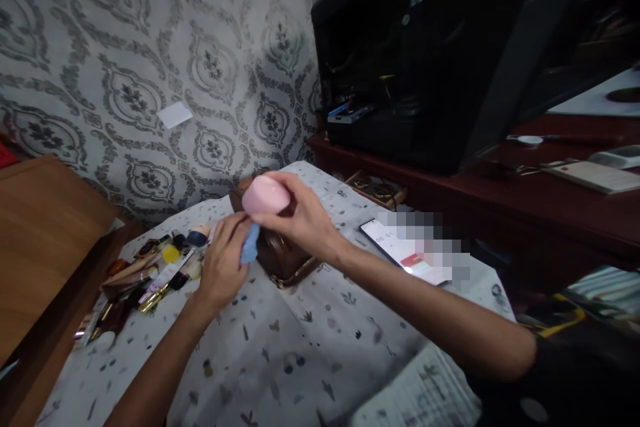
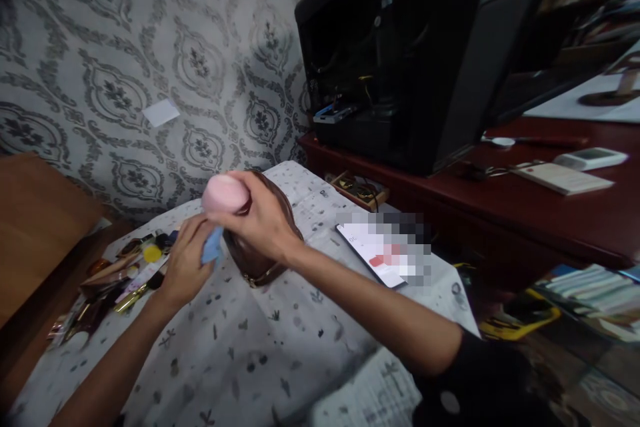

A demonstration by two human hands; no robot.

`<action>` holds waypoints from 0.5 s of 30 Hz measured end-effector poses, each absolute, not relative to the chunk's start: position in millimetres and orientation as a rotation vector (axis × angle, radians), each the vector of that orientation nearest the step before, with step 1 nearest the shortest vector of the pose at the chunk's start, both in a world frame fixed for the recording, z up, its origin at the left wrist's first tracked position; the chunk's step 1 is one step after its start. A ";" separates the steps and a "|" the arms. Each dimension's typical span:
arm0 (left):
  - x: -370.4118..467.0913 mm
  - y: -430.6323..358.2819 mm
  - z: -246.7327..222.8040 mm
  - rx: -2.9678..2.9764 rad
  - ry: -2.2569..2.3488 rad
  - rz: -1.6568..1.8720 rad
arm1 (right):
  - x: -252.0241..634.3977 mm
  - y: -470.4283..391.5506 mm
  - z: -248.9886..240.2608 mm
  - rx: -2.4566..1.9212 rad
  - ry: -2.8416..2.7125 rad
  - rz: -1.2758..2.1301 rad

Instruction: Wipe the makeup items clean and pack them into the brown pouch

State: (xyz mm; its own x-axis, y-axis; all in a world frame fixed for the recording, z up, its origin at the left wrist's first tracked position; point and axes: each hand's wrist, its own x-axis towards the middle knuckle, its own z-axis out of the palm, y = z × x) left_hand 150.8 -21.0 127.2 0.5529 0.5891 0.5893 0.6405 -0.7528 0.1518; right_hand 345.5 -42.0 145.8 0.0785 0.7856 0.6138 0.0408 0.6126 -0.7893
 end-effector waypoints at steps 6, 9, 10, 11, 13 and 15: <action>153.6 -15.3 112.9 -2.677 -0.793 -0.624 | 354.8 11.2 160.4 -1.336 -1.627 0.432; 148.2 -15.0 105.2 -2.654 -0.766 -0.720 | 346.0 28.0 157.2 -1.582 -1.794 0.456; 147.0 -14.8 103.5 -2.654 -0.753 -0.747 | 342.1 33.1 154.2 -1.638 -1.837 0.490; 146.4 -14.4 102.1 -2.657 -0.745 -0.766 | 337.9 38.4 150.4 -1.679 -1.865 0.529; 146.5 -13.8 99.8 -2.664 -0.750 -0.791 | 330.0 49.7 140.5 -1.726 -1.889 0.613; 147.7 -13.5 97.7 -2.670 -0.770 -0.814 | 324.0 61.5 129.3 -1.756 -1.885 0.688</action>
State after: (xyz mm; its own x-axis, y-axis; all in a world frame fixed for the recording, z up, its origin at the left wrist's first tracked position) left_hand 147.7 -13.5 97.7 0.7047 0.4147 0.5756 0.5518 -0.8304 -0.0773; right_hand 324.0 61.5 129.3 -0.0697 0.9976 0.0029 0.7612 0.0550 -0.6461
